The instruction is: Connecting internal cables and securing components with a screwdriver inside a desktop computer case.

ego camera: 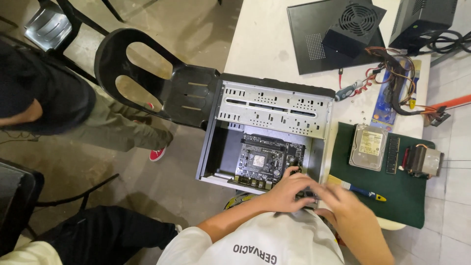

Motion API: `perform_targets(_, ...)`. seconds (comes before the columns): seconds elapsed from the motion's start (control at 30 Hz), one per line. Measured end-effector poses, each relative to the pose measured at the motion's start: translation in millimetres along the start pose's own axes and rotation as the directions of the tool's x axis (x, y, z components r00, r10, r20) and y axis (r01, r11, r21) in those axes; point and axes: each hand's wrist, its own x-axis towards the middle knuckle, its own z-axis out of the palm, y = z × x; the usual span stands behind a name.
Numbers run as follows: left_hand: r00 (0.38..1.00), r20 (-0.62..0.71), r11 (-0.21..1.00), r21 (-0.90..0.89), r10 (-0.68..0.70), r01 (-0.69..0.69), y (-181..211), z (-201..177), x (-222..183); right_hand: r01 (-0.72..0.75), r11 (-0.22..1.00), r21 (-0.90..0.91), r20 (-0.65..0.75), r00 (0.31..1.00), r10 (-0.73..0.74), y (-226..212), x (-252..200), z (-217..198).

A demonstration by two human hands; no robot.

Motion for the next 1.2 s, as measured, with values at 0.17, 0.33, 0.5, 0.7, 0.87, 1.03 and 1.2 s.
perform_targets(0.17,0.996,-0.003,0.995,0.042,0.094,-0.093,-3.2,5.1,-0.4,-0.025,0.999,0.049,-0.235,0.971,0.036,4.2,6.3,29.5)
perform_targets(0.33,0.998,0.032,0.999,-0.004,-0.047,0.047,-3.6,4.9,1.0,-0.11,0.994,0.022,-0.494,0.863,0.107,-0.8,11.9,35.9)
perform_targets(0.5,0.998,0.046,0.999,-0.022,-0.035,0.036,7.3,-3.1,4.3,0.014,0.996,0.083,0.124,0.992,-0.024,13.5,10.1,8.9)
perform_targets(0.7,0.995,-0.058,0.991,0.104,0.087,-0.081,-18.8,15.1,-3.4,0.061,0.998,-0.006,-0.423,0.904,-0.058,-5.2,14.7,16.3)
perform_targets(0.87,0.987,-0.07,0.988,-0.065,-0.143,0.139,2.5,1.9,2.7,0.102,0.994,-0.032,-0.262,0.959,-0.107,5.6,16.3,15.5)
perform_targets(1.03,0.997,-0.079,0.999,0.027,0.021,-0.019,-1.8,5.4,-0.4,0.027,0.996,0.091,0.02,0.999,-0.029,12.4,14.4,8.8)
perform_targets(1.2,0.997,0.026,0.997,-0.006,-0.078,0.078,-2.4,6.4,1.2,0.042,0.988,-0.151,-0.418,0.903,-0.103,1.0,18.1,27.6)
